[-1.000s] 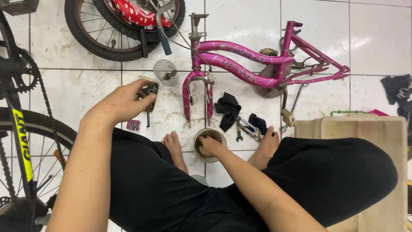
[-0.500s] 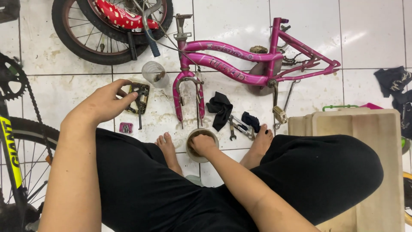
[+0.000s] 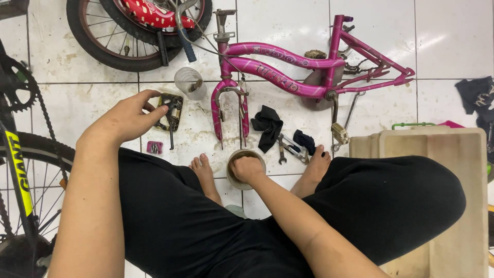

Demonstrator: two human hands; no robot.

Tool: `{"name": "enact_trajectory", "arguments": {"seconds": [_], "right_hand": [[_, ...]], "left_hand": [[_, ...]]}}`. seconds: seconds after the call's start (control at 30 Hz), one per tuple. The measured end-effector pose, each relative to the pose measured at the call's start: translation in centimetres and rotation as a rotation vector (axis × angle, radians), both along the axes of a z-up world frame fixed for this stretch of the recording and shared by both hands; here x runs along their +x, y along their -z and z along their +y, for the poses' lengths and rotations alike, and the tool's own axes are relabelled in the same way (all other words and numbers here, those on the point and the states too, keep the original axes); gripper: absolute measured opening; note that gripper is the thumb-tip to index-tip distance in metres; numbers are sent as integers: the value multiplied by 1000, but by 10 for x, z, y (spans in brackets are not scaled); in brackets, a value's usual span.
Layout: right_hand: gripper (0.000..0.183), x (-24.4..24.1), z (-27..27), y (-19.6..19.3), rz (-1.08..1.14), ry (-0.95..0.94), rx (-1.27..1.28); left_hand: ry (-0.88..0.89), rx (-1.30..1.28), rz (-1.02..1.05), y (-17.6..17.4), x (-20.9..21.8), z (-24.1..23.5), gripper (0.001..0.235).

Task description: The person sits on the floor and cleans a pink bicycle frame using a black cloth and a liquid from a container. They wipe the frame and handlebars, then use a wrench to adjust a part near the pedals before wiping it again.

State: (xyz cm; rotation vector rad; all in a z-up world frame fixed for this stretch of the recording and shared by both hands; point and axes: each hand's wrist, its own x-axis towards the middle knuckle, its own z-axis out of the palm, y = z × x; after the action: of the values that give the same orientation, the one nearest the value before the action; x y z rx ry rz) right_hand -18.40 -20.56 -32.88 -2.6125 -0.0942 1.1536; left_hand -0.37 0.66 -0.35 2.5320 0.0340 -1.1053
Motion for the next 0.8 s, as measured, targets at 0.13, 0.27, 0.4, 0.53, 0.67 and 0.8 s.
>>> {"name": "enact_trajectory", "arguments": {"seconds": [0.13,0.27,0.4,0.53,0.67,0.8], "right_hand": [[55,1,-4,-3,35,-59,-36],[42,3,-5,-1,63,-33,-30],[52,3,-7,-2,65,-14,-24],[51,-2,-8,-6,81,-65,-31],[43,-9,-7,-27,-29,-83,35],[41,-14,4,-52,-33,-106,19]], "left_hand": [[0,-8,5,-4,-2,0,56],[-14,-7,4,-3,-5,4,59],[-30,-25,-7,-3,-6,6,58],[-23,-26,-24,-1,-9,5,56],[-15,-101,-171,12,-11,6,62],[-41,-334,-324,16,-19,6,51]]}}
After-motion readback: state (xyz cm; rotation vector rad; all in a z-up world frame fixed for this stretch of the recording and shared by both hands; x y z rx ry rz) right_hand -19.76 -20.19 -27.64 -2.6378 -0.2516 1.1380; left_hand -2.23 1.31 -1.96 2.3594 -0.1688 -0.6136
